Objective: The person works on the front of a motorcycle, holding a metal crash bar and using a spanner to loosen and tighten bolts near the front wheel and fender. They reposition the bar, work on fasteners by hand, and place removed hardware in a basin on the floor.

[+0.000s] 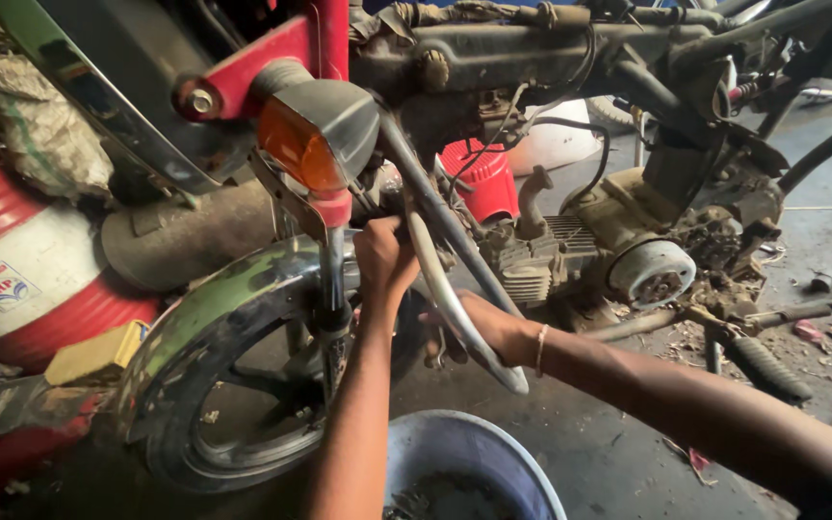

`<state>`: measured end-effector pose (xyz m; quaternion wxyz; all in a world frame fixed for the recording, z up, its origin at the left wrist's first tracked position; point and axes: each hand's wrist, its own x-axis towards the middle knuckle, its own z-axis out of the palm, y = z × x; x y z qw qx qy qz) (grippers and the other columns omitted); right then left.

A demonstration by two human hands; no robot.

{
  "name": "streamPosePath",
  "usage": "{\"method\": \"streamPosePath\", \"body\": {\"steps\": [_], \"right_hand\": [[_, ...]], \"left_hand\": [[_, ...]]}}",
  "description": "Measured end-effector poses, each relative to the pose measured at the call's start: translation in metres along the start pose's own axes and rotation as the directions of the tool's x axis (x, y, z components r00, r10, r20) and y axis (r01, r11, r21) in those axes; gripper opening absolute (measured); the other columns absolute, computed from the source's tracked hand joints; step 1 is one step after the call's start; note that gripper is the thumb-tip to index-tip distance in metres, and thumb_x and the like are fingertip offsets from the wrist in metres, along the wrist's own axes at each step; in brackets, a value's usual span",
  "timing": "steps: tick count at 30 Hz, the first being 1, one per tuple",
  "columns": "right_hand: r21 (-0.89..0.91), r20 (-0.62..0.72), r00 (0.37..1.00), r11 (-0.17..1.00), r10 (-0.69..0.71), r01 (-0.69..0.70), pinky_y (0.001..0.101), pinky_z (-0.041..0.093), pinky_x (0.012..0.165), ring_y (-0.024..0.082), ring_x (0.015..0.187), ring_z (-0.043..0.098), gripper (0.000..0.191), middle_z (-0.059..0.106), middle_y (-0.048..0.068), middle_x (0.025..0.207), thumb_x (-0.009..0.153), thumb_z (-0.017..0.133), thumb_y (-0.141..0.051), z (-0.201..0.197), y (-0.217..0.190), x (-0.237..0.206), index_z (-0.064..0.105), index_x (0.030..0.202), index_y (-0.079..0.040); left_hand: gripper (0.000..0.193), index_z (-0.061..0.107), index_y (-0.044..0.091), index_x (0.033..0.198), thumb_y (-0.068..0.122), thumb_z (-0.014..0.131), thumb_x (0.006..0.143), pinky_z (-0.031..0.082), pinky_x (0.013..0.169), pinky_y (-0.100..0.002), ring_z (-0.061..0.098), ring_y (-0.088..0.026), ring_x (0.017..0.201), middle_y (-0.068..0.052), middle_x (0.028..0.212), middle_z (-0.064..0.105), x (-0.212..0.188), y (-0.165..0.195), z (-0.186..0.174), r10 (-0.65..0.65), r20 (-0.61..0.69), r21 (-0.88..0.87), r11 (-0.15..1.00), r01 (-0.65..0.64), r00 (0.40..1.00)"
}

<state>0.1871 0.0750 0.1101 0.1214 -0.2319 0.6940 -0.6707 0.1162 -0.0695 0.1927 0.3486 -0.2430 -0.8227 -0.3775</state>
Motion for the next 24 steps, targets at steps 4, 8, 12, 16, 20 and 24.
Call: {"method": "streamPosePath", "body": {"steps": [4,8,12,16,20,24], "right_hand": [[0.113,0.006,0.998,0.992,0.056,-0.057,0.0275,0.042,0.044,0.012,0.055,0.057,0.032,0.071,0.008,0.079,0.101,0.061,-0.029,0.0,-0.007,0.003,0.066,0.103,0.002],[0.015,0.034,0.995,0.995,0.093,-0.094,0.032,0.056,0.056,0.019,0.065,0.07,0.033,0.075,0.012,0.082,0.096,0.06,-0.032,-0.007,0.002,-0.006,0.052,0.117,-0.008],[0.014,0.011,1.0,1.0,0.02,-0.02,0.032,0.062,0.065,0.019,0.074,0.076,0.035,0.075,0.012,0.088,0.096,0.059,-0.033,-0.011,0.015,-0.009,0.058,0.118,-0.005],[-0.058,-0.032,0.999,0.998,0.01,-0.011,0.0339,0.056,0.057,0.019,0.067,0.071,0.034,0.076,0.015,0.085,0.095,0.057,-0.029,-0.009,0.014,-0.001,0.069,0.11,-0.001],[-0.068,0.014,0.974,0.972,-0.226,0.227,0.0347,0.05,0.055,0.025,0.071,0.062,0.03,0.065,0.017,0.088,0.1,0.061,-0.022,-0.011,0.013,0.005,0.068,0.107,0.007],[-0.362,0.155,0.9,0.824,-0.409,0.436,0.0371,0.058,0.066,0.026,0.085,0.068,0.023,0.065,0.014,0.094,0.094,0.062,-0.013,-0.025,0.032,0.007,0.06,0.111,0.002]], "left_hand": [[0.044,0.072,0.002,0.077,0.046,0.073,0.083,0.05,0.057,-0.042,0.073,-0.033,0.059,-0.019,0.062,0.068,-0.004,0.001,0.0,-0.129,-0.022,-0.147,0.981,0.124,0.991],[0.038,0.074,0.003,0.081,0.041,0.071,0.086,0.052,0.059,-0.039,0.076,-0.03,0.067,-0.016,0.069,0.071,-0.011,-0.003,0.004,-0.112,-0.03,-0.148,0.983,0.107,0.993],[0.029,0.074,0.004,0.085,0.032,0.066,0.089,0.053,0.062,-0.038,0.076,-0.03,0.074,-0.017,0.075,0.072,-0.017,-0.007,0.017,-0.043,-0.106,-0.183,0.983,0.023,0.993],[0.03,0.074,0.005,0.083,0.034,0.067,0.088,0.053,0.063,-0.039,0.074,-0.03,0.074,-0.017,0.075,0.072,-0.017,-0.01,0.021,-0.047,-0.137,-0.142,0.989,0.028,0.989],[0.045,0.07,0.002,0.075,0.046,0.072,0.083,0.051,0.059,-0.04,0.074,-0.026,0.063,-0.017,0.066,0.07,-0.008,-0.008,0.01,-0.142,-0.033,-0.151,0.979,0.136,0.989],[0.046,0.072,0.003,0.08,0.049,0.069,0.084,0.051,0.058,-0.04,0.073,-0.029,0.062,-0.017,0.068,0.071,-0.015,-0.003,0.003,-0.047,-0.084,-0.23,0.973,0.026,0.995]]}}
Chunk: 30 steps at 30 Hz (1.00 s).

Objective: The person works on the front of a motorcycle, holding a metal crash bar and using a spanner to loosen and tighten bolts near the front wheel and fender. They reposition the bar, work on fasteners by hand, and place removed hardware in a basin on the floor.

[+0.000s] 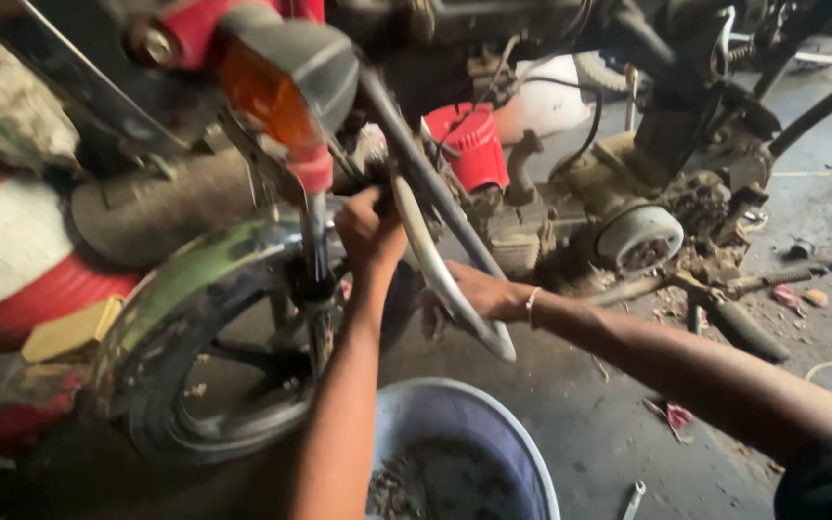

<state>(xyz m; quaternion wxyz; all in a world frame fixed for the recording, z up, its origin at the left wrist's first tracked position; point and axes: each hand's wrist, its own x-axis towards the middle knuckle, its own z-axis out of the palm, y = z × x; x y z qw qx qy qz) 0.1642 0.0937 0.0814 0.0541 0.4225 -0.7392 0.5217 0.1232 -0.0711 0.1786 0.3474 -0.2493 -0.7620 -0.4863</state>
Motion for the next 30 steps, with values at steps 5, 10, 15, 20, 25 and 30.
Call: {"method": "streamPosePath", "body": {"steps": [5,10,15,20,25,30], "right_hand": [[0.214,0.034,0.815,0.792,0.579,-0.572,0.043,0.059,0.068,0.029,0.079,0.072,0.018,0.071,0.017,0.084,0.096,0.053,-0.017,0.001,0.032,-0.028,0.06,0.107,-0.004],[-0.238,-0.21,0.961,0.944,0.18,-0.229,0.0376,0.052,0.078,0.019,0.089,0.067,0.033,0.071,0.008,0.091,0.084,0.05,-0.005,0.014,0.032,-0.08,0.067,0.112,-0.002],[-0.02,-0.286,0.813,0.845,0.508,-0.535,0.0358,0.048,0.066,0.014,0.072,0.053,0.018,0.058,0.005,0.072,0.099,0.056,-0.017,0.013,0.019,-0.094,0.06,0.09,-0.002],[0.002,-0.287,0.851,0.888,0.441,-0.46,0.0347,0.047,0.064,0.013,0.07,0.051,0.019,0.054,0.003,0.071,0.101,0.053,-0.016,0.016,0.008,-0.09,0.056,0.087,-0.003],[0.006,-0.32,0.829,0.876,0.458,-0.482,0.0353,0.046,0.063,0.013,0.071,0.05,0.017,0.052,0.003,0.072,0.101,0.054,-0.016,0.021,0.003,-0.09,0.056,0.089,-0.004],[0.007,-0.304,0.85,0.893,0.431,-0.45,0.0346,0.048,0.065,0.012,0.074,0.054,0.011,0.056,0.001,0.075,0.098,0.052,-0.011,0.02,-0.003,-0.092,0.057,0.092,-0.004]], "left_hand": [[0.034,0.072,0.006,0.083,0.04,0.069,0.089,0.052,0.061,-0.046,0.071,-0.039,0.072,-0.016,0.075,0.071,-0.012,-0.001,0.002,0.039,-0.112,0.307,0.952,-0.003,0.993],[0.017,0.076,0.012,0.091,0.028,0.07,0.092,0.052,0.062,-0.047,0.07,-0.04,0.076,-0.014,0.082,0.073,-0.01,-0.019,0.026,0.12,-0.209,0.258,0.964,-0.064,0.971],[0.018,0.072,0.007,0.081,0.023,0.067,0.087,0.056,0.063,-0.045,0.073,-0.036,0.065,-0.016,0.07,0.071,-0.02,-0.04,0.065,-0.234,-0.251,0.018,0.969,0.246,0.939],[0.017,0.076,0.008,0.088,0.02,0.064,0.091,0.056,0.071,-0.05,0.072,-0.042,0.079,-0.021,0.083,0.073,-0.02,-0.042,0.07,-0.133,-0.293,0.226,0.952,0.204,0.947],[0.02,0.076,0.008,0.098,0.018,0.064,0.086,0.055,0.071,-0.053,0.071,-0.046,0.083,-0.023,0.086,0.074,-0.018,-0.027,0.056,-0.057,-0.266,0.22,0.968,0.118,0.962],[0.018,0.075,0.01,0.1,0.016,0.063,0.087,0.052,0.068,-0.056,0.069,-0.047,0.081,-0.023,0.082,0.073,-0.019,-0.022,0.054,-0.149,-0.203,0.359,0.908,0.215,0.968]]}}
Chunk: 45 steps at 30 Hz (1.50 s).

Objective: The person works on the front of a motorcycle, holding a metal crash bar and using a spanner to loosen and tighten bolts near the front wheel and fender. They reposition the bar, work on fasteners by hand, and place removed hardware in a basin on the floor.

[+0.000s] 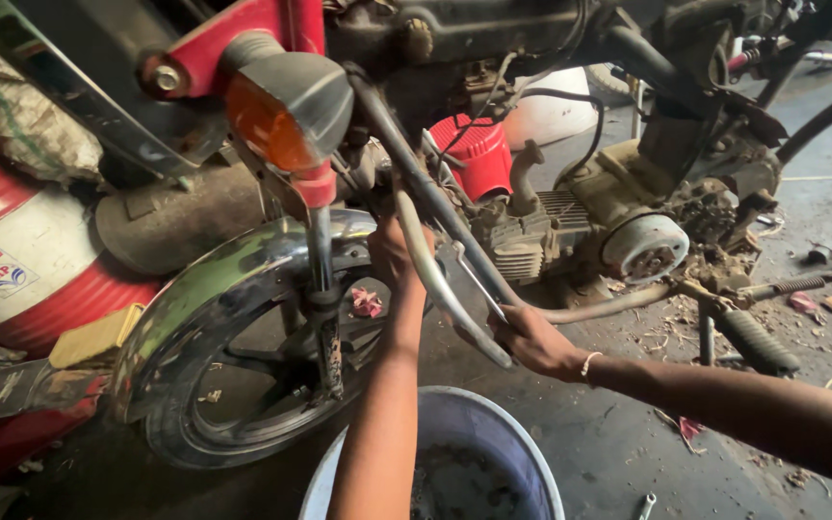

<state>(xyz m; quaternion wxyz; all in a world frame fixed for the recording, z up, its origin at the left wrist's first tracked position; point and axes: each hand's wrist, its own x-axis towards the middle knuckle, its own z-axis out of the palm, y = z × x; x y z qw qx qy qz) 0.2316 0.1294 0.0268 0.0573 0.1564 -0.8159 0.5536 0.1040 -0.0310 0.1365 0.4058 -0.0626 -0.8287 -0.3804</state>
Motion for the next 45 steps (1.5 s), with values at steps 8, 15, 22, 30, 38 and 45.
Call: {"method": "streamPosePath", "body": {"steps": [8,15,22,30,38,45], "right_hand": [[-0.023,0.005,0.997,0.997,0.072,-0.072,0.0344,0.046,0.061,0.012,0.07,0.052,0.015,0.054,0.002,0.073,0.101,0.051,-0.015,0.004,-0.001,0.0,0.057,0.092,-0.004],[-0.012,0.004,0.995,0.995,0.098,-0.098,0.0344,0.045,0.06,0.012,0.069,0.05,0.017,0.051,0.002,0.072,0.102,0.052,-0.016,0.005,0.001,0.001,0.057,0.091,-0.004],[-0.027,-0.068,0.998,1.0,-0.006,0.004,0.0333,0.045,0.061,0.011,0.071,0.049,0.012,0.053,0.001,0.072,0.099,0.056,-0.013,0.006,0.006,0.0,0.058,0.091,-0.004],[0.09,-0.19,0.931,0.95,0.311,-0.299,0.0401,0.043,0.049,0.015,0.057,0.052,0.021,0.055,0.005,0.066,0.102,0.052,-0.014,0.001,0.044,-0.069,0.055,0.084,-0.004],[-0.907,0.164,0.94,-0.421,-0.301,0.024,0.0497,0.051,0.082,0.025,0.095,0.057,0.01,0.06,0.012,0.095,0.092,0.061,-0.004,0.061,0.054,0.069,0.063,0.1,-0.001],[-0.282,0.393,0.92,-0.953,-0.009,0.111,0.0559,0.052,0.098,0.031,0.116,0.056,0.025,0.063,0.017,0.109,0.085,0.06,-0.007,0.068,0.025,0.161,0.07,0.105,0.004]], "left_hand": [[0.016,0.073,0.002,0.083,0.009,0.059,0.089,0.053,0.065,-0.051,0.07,-0.045,0.073,-0.023,0.075,0.07,-0.007,-0.011,0.023,0.068,-0.17,-0.191,0.976,-0.1,0.983],[0.021,0.076,0.005,0.079,0.009,0.058,0.089,0.055,0.065,-0.051,0.072,-0.043,0.073,-0.024,0.076,0.072,-0.002,-0.01,0.038,-0.037,-0.155,-0.063,0.998,0.027,0.987],[0.019,0.072,0.004,0.073,0.012,0.059,0.084,0.056,0.066,-0.05,0.072,-0.043,0.074,-0.023,0.075,0.071,0.001,-0.014,0.026,-0.03,-0.027,0.046,0.998,0.031,0.999],[0.026,0.076,0.001,0.094,0.026,0.073,0.091,0.052,0.072,-0.036,0.063,-0.021,0.073,-0.011,0.081,0.074,-0.013,-0.021,0.037,-0.4,-0.072,-0.87,0.474,0.139,0.914],[0.027,0.064,-0.001,0.108,0.017,0.077,0.093,0.043,0.069,-0.034,0.055,-0.017,0.076,-0.005,0.089,0.063,-0.072,-0.029,0.056,-0.551,0.247,-0.959,-0.021,0.283,0.797],[0.028,0.067,0.008,0.109,0.022,0.078,0.087,0.05,0.09,-0.031,0.066,-0.013,0.101,-0.002,0.109,0.071,-0.059,-0.01,0.048,-0.727,0.406,-0.893,-0.186,0.409,0.554]]}}
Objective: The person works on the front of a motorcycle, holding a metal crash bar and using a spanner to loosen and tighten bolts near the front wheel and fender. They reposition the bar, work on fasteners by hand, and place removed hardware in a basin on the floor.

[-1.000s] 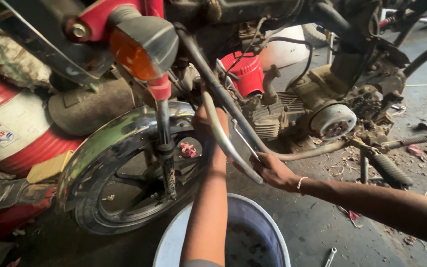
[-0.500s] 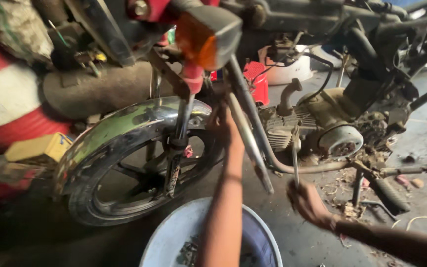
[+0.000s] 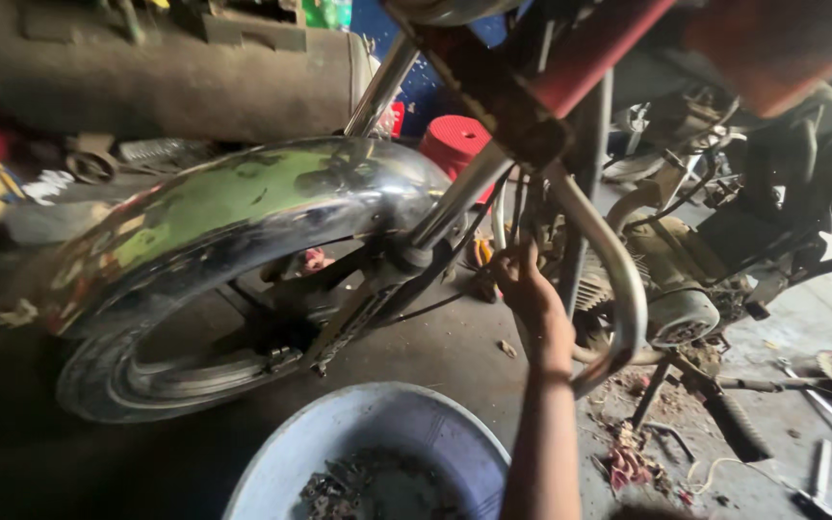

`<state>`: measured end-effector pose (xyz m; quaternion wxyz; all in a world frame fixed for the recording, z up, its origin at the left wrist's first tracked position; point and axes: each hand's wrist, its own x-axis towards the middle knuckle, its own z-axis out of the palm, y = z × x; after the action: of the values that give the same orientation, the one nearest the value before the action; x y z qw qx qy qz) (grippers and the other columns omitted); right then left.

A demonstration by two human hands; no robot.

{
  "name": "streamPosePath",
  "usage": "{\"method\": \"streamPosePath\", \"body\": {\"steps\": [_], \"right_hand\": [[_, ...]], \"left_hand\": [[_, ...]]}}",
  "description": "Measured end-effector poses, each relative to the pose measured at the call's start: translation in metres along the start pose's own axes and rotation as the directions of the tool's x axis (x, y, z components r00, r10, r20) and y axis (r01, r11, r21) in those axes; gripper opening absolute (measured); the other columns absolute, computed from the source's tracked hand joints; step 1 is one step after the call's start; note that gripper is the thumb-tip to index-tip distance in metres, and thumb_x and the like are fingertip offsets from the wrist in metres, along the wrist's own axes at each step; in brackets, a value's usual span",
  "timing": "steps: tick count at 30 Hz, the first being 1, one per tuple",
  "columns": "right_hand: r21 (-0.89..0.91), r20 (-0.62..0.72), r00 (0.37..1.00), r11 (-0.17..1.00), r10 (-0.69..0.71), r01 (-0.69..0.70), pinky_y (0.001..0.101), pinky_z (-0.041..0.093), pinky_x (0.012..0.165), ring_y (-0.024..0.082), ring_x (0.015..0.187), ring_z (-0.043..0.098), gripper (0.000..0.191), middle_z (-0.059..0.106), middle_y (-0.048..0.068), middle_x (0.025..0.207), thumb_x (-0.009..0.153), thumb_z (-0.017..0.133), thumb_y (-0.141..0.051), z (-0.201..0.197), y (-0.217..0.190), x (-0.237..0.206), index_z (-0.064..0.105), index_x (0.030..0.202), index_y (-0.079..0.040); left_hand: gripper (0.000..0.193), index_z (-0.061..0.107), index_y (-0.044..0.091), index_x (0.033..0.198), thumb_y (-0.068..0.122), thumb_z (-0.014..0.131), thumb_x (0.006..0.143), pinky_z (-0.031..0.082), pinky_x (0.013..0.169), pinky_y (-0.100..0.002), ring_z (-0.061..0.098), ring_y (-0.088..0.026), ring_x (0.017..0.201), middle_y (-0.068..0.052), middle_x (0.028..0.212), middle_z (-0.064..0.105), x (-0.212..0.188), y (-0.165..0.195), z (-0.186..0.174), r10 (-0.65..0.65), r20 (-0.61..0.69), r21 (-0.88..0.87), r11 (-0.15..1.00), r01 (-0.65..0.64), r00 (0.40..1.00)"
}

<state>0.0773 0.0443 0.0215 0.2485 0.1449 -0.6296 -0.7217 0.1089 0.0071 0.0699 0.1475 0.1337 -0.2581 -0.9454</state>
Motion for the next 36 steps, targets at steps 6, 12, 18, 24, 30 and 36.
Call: {"method": "streamPosePath", "body": {"steps": [6,12,18,24,30,36], "right_hand": [[0.391,-0.059,0.998,0.919,-0.036,0.056,0.049,0.054,0.096,0.03,0.112,0.059,0.033,0.062,0.016,0.113,0.087,0.064,-0.018,-0.029,0.054,-0.022,0.065,0.114,0.001],[0.728,0.643,0.718,-0.504,0.267,-0.465,0.0326,0.058,0.093,0.023,0.104,0.069,0.043,0.067,0.015,0.111,0.098,0.075,-0.022,-0.038,0.052,-0.029,0.058,0.131,-0.002],[0.555,0.631,0.728,-0.812,0.268,-0.182,0.0366,0.055,0.073,0.022,0.092,0.066,0.047,0.066,0.015,0.112,0.096,0.067,-0.011,0.041,0.062,-0.099,0.059,0.141,-0.003],[0.671,0.635,0.706,-0.677,0.315,-0.302,0.0357,0.057,0.08,0.021,0.101,0.065,0.048,0.067,0.012,0.116,0.088,0.068,-0.004,0.045,0.067,-0.071,0.059,0.135,-0.005],[0.201,0.777,0.612,-0.979,0.148,-0.018,0.0334,0.056,0.082,0.018,0.103,0.065,0.06,0.065,0.008,0.12,0.085,0.066,-0.005,0.002,0.092,-0.046,0.049,0.142,-0.006],[0.151,0.802,0.596,-0.978,0.037,-0.143,0.0343,0.054,0.072,0.018,0.092,0.065,0.051,0.066,0.01,0.114,0.09,0.065,-0.007,-0.005,0.103,-0.048,0.052,0.14,-0.007]], "left_hand": [[0.029,0.07,0.0,0.104,0.022,0.076,0.087,0.052,0.088,-0.039,0.065,-0.025,0.099,-0.019,0.112,0.069,-0.008,-0.005,0.006,0.07,-0.073,-0.235,0.968,-0.086,0.995],[0.049,0.052,0.002,0.114,0.035,0.079,0.089,0.048,0.098,-0.047,0.056,-0.03,0.107,-0.019,0.117,0.051,-0.015,0.032,0.007,0.504,-0.109,0.263,0.846,-0.464,0.857],[0.022,0.074,0.027,0.114,0.041,0.07,0.097,0.036,0.096,-0.061,0.053,-0.044,0.12,-0.025,0.117,0.059,0.0,0.067,0.015,0.471,0.451,0.71,0.325,-0.625,0.758],[0.037,0.074,0.026,0.116,0.028,0.077,0.079,0.034,0.103,-0.064,0.053,-0.039,0.132,-0.013,0.125,0.065,0.014,0.071,0.016,0.581,0.582,0.629,0.123,-0.768,0.569],[0.034,0.071,0.036,0.108,0.031,0.079,0.075,0.032,0.11,-0.066,0.053,-0.035,0.137,-0.009,0.134,0.065,0.022,0.069,0.02,0.621,0.574,0.637,0.071,-0.768,0.533],[0.044,0.07,0.033,0.125,0.033,0.078,0.082,0.032,0.111,-0.066,0.048,-0.037,0.141,-0.013,0.144,0.056,0.021,0.064,0.026,0.652,0.558,0.635,0.062,-0.77,0.513]]}}
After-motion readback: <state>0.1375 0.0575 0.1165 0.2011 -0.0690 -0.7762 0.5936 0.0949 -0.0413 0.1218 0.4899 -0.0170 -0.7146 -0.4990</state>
